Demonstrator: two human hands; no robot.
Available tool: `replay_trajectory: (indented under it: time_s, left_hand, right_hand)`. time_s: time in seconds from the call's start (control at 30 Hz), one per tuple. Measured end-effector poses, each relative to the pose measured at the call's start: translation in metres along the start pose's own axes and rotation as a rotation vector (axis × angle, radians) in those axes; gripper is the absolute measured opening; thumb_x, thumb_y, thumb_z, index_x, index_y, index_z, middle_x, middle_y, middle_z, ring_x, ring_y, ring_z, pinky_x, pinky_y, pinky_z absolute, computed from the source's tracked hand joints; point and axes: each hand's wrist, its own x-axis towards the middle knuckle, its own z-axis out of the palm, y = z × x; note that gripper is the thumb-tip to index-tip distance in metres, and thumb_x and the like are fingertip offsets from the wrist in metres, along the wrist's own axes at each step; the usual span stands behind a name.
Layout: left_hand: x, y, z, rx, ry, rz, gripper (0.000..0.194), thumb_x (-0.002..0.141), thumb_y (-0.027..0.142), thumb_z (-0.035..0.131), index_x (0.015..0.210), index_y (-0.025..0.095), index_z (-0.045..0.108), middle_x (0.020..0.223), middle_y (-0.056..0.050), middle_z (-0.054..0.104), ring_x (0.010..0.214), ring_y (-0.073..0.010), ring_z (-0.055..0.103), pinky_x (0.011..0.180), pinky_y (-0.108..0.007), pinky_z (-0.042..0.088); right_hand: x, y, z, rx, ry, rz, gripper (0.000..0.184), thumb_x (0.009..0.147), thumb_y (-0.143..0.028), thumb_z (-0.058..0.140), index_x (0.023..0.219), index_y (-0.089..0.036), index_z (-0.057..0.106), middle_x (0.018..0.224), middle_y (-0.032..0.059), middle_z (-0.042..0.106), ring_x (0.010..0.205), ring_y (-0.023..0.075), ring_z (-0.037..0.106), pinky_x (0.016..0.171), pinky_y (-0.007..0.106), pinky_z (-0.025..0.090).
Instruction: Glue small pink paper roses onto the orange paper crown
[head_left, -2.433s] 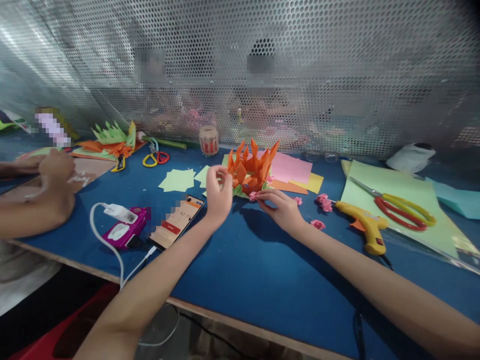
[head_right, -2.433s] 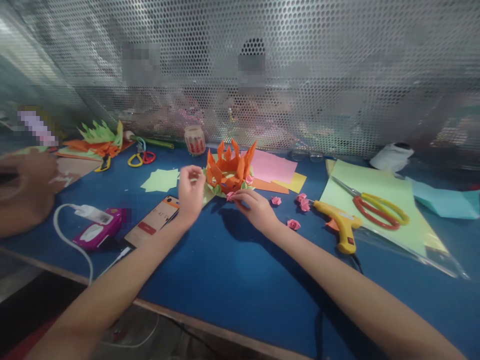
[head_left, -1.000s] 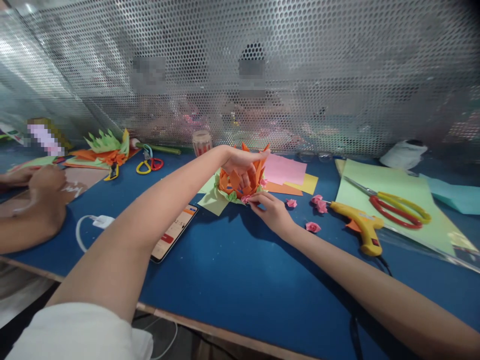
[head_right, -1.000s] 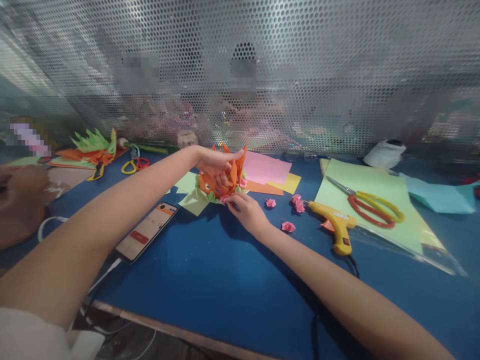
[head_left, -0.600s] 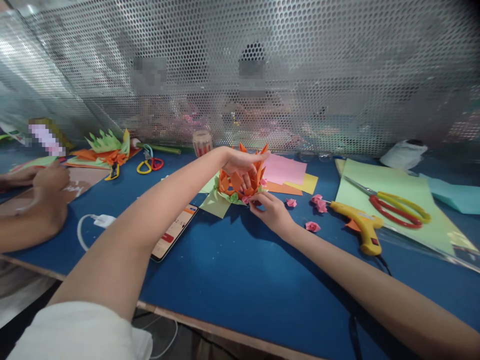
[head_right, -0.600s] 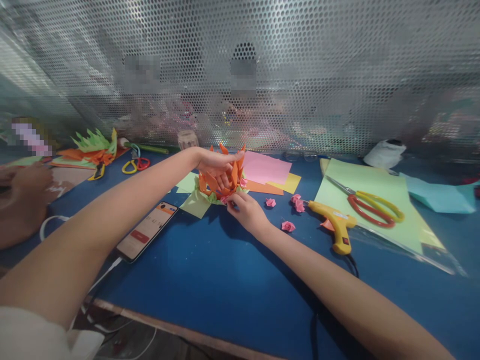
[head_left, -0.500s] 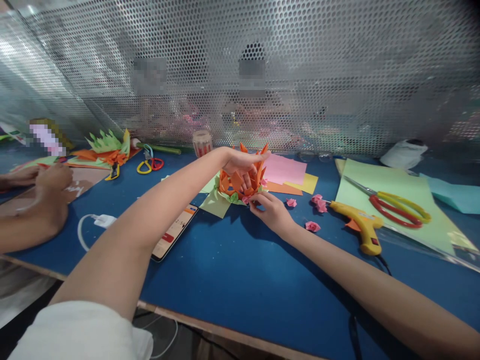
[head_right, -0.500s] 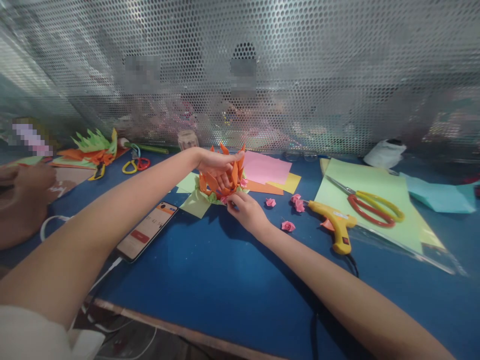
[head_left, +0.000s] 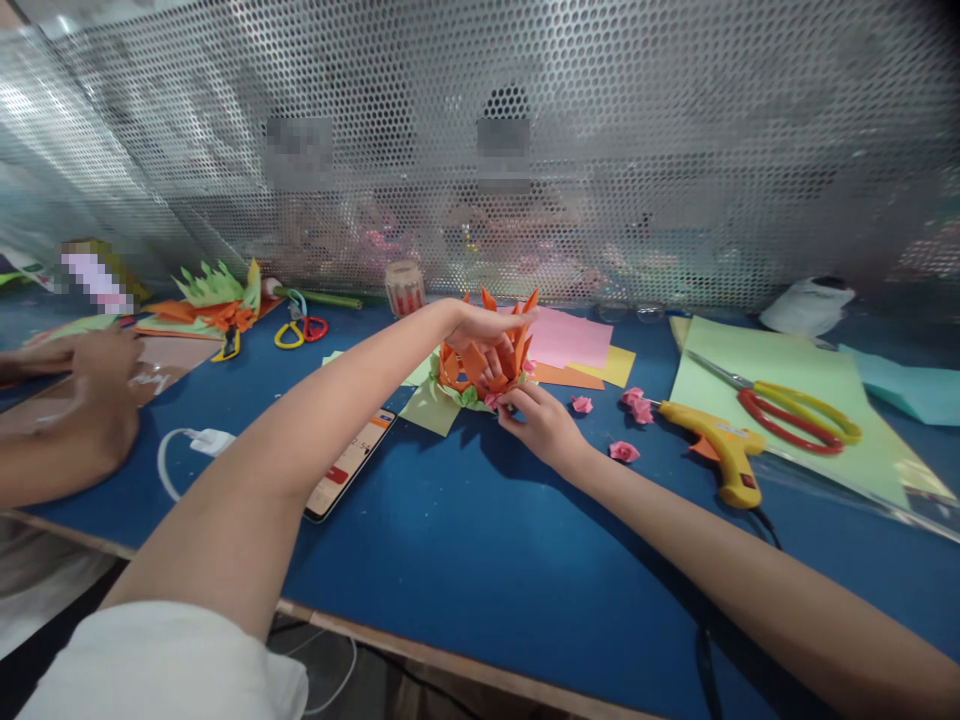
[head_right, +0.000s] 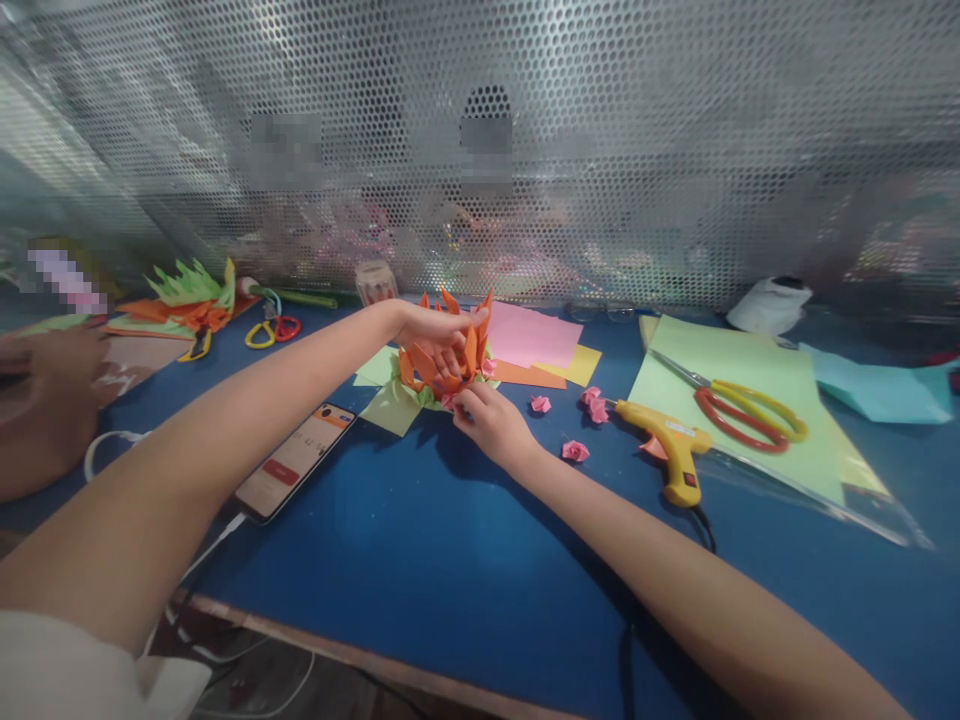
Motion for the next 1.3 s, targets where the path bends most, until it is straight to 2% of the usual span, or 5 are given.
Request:
replay_trajectory:
  time_s: [0.5, 0.77, 0.9, 1.1, 1.3]
  left_hand:
    - [-0.008, 0.005, 0.011, 0.033, 0.061, -0.012, 0.089, 0.065, 0.080, 0.018, 0.117, 0.018, 0.055, 0.105, -0.013, 0.063, 0.108, -0.0322, 0.053, 0.087, -0.040, 0.041]
    - [-0.010, 0.007, 0.013, 0.092, 0.095, -0.023, 0.093, 0.067, 0.079, 0.008, 0.124, 0.017, 0.048, 0.108, -0.014, 0.063, 0.107, -0.0302, 0.054, 0.087, -0.037, 0.041]
    - [-0.010, 0.004, 0.012, 0.063, 0.076, 0.024, 0.094, 0.067, 0.079, 0.006, 0.125, 0.017, 0.047, 0.110, -0.014, 0.062, 0.108, -0.0296, 0.053, 0.087, -0.036, 0.042]
    - [-0.013, 0.004, 0.014, 0.056, 0.118, 0.041, 0.091, 0.068, 0.078, 0.011, 0.124, 0.017, 0.047, 0.108, -0.015, 0.063, 0.107, -0.0297, 0.054, 0.088, -0.037, 0.041]
    - [-0.015, 0.009, 0.017, 0.105, 0.125, -0.055, 0.090, 0.069, 0.078, 0.009, 0.125, 0.016, 0.043, 0.105, -0.014, 0.064, 0.104, -0.0295, 0.057, 0.087, -0.039, 0.041]
  right_hand:
    - [-0.001, 0.001, 0.001, -0.008, 0.004, -0.008, 0.011, 0.078, -0.012, 0.045, 0.076, -0.020, 0.052, 0.075, 0.0043, 0.055, 0.069, 0.0144, 0.053, 0.064, 0.026, 0.045]
    - [0.000, 0.001, 0.000, -0.017, -0.001, -0.001, 0.010, 0.078, -0.013, 0.046, 0.074, -0.020, 0.050, 0.071, 0.0030, 0.053, 0.065, 0.0132, 0.051, 0.063, 0.025, 0.045]
    - [0.001, 0.000, -0.001, -0.033, 0.004, 0.020, 0.010, 0.077, -0.012, 0.045, 0.073, -0.021, 0.049, 0.071, 0.0030, 0.053, 0.066, 0.0141, 0.051, 0.063, 0.026, 0.045]
    - [0.003, -0.007, -0.008, -0.043, 0.016, 0.030, 0.007, 0.076, -0.016, 0.049, 0.081, -0.021, 0.051, 0.080, 0.0052, 0.056, 0.073, 0.0158, 0.054, 0.065, 0.028, 0.046]
    - [0.003, -0.005, -0.007, -0.015, 0.010, -0.032, 0.011, 0.080, -0.022, 0.051, 0.090, -0.022, 0.054, 0.089, 0.0066, 0.059, 0.079, 0.0160, 0.057, 0.071, 0.029, 0.049]
